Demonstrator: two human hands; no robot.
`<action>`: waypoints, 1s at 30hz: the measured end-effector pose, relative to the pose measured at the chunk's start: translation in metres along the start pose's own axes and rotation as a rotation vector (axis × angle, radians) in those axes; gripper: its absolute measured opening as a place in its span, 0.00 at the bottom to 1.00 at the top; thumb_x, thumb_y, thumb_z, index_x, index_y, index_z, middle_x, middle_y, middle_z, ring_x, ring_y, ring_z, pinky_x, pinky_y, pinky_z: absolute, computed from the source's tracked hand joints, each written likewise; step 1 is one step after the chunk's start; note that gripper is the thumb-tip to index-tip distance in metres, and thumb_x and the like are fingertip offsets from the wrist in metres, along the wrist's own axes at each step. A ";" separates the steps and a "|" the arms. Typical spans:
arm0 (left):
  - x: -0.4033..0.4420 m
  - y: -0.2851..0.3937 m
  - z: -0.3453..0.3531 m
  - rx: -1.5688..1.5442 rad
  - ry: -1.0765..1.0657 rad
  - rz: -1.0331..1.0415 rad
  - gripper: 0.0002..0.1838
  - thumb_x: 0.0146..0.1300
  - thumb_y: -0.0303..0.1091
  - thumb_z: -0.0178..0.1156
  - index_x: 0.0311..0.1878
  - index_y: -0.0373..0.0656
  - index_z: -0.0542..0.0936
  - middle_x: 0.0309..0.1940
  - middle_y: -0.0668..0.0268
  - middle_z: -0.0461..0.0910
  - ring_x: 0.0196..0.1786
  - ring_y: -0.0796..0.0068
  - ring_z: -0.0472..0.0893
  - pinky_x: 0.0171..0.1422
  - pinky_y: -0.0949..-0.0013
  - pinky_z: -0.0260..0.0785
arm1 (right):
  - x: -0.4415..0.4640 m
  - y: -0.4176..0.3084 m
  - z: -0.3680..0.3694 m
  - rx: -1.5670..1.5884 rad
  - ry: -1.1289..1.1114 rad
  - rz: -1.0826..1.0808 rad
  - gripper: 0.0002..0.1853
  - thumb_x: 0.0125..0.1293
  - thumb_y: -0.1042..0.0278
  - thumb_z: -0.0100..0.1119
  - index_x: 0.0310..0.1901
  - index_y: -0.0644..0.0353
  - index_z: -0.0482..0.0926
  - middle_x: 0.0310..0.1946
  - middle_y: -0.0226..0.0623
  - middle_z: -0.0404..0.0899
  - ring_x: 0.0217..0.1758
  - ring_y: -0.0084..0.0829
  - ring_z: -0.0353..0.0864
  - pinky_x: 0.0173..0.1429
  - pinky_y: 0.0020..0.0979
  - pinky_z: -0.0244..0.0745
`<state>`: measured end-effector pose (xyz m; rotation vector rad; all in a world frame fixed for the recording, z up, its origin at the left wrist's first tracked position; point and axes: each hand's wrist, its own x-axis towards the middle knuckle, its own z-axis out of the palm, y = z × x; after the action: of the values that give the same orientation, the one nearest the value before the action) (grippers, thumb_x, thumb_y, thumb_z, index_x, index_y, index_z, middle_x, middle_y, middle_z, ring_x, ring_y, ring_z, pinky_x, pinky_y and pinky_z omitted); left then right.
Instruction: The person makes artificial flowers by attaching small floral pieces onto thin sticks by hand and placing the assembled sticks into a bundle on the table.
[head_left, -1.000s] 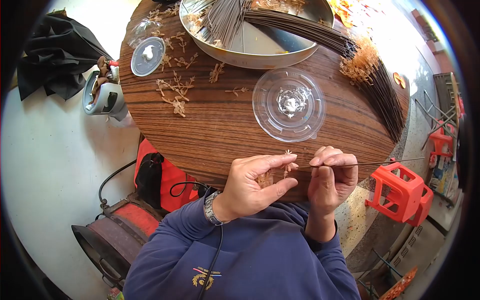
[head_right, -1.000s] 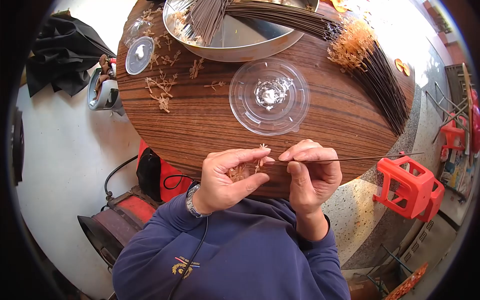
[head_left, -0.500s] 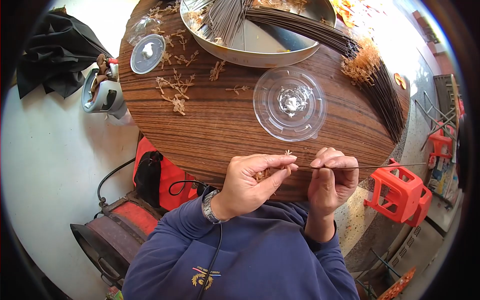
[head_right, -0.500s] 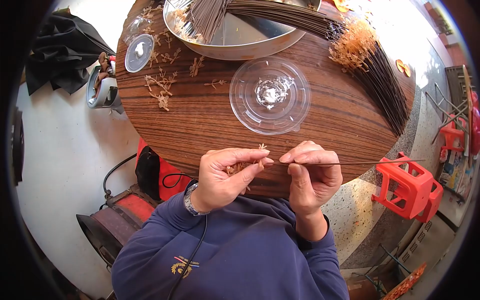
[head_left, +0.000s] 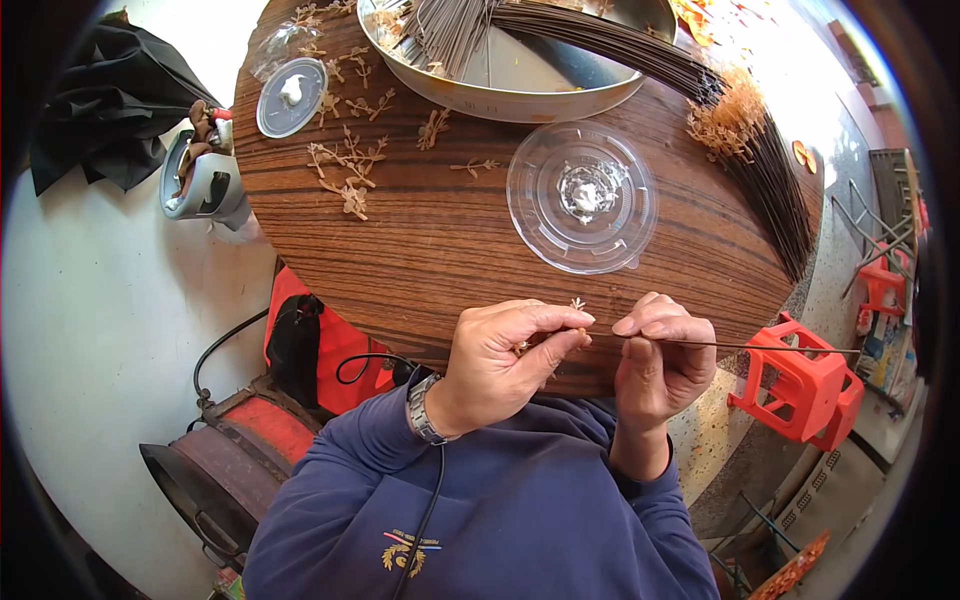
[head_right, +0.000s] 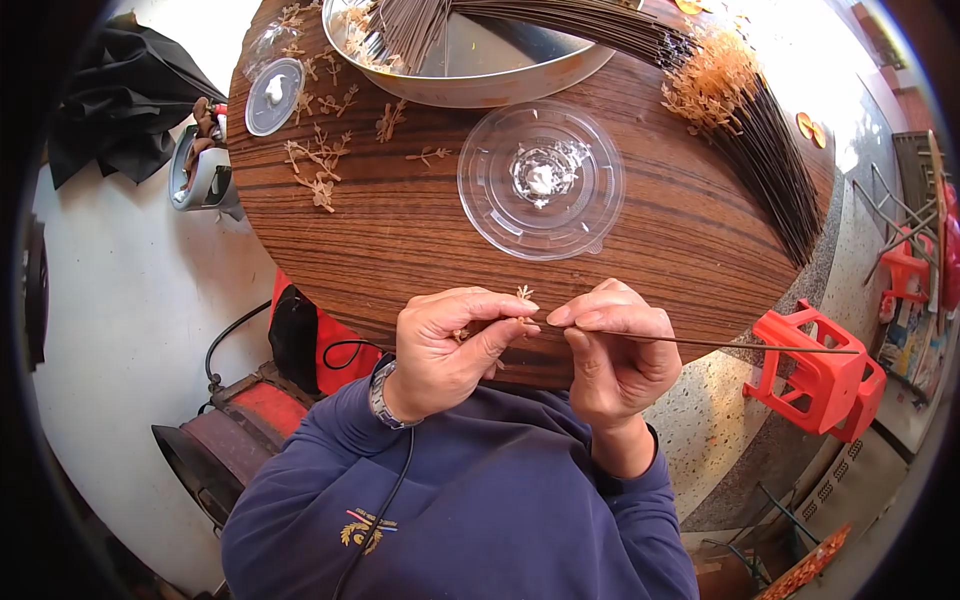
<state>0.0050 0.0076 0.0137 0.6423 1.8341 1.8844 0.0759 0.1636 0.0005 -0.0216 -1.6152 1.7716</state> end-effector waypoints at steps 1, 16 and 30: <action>0.000 0.000 0.000 0.000 0.001 -0.001 0.07 0.67 0.22 0.66 0.47 0.35 0.87 0.37 0.60 0.88 0.29 0.84 0.84 0.24 0.81 0.74 | 0.000 0.000 0.000 0.000 0.000 -0.004 0.09 0.66 0.82 0.64 0.44 0.62 0.74 0.33 0.43 0.84 0.36 0.30 0.83 0.40 0.27 0.73; 0.001 0.000 -0.001 -0.009 -0.020 -0.004 0.08 0.67 0.22 0.65 0.47 0.35 0.87 0.36 0.61 0.88 0.31 0.82 0.85 0.26 0.81 0.76 | 0.001 0.000 0.003 -0.112 -0.015 -0.067 0.10 0.65 0.85 0.63 0.45 0.63 0.75 0.33 0.41 0.83 0.33 0.28 0.82 0.38 0.26 0.71; 0.002 0.000 0.004 0.210 -0.043 0.133 0.07 0.61 0.19 0.68 0.42 0.36 0.86 0.30 0.60 0.85 0.29 0.72 0.84 0.32 0.72 0.73 | 0.001 -0.004 -0.002 -0.364 -0.096 -0.093 0.09 0.59 0.85 0.69 0.39 0.65 0.81 0.29 0.40 0.83 0.28 0.29 0.77 0.33 0.28 0.69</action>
<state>0.0054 0.0122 0.0135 0.8889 2.0227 1.7560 0.0778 0.1651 0.0037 -0.0311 -1.9571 1.4080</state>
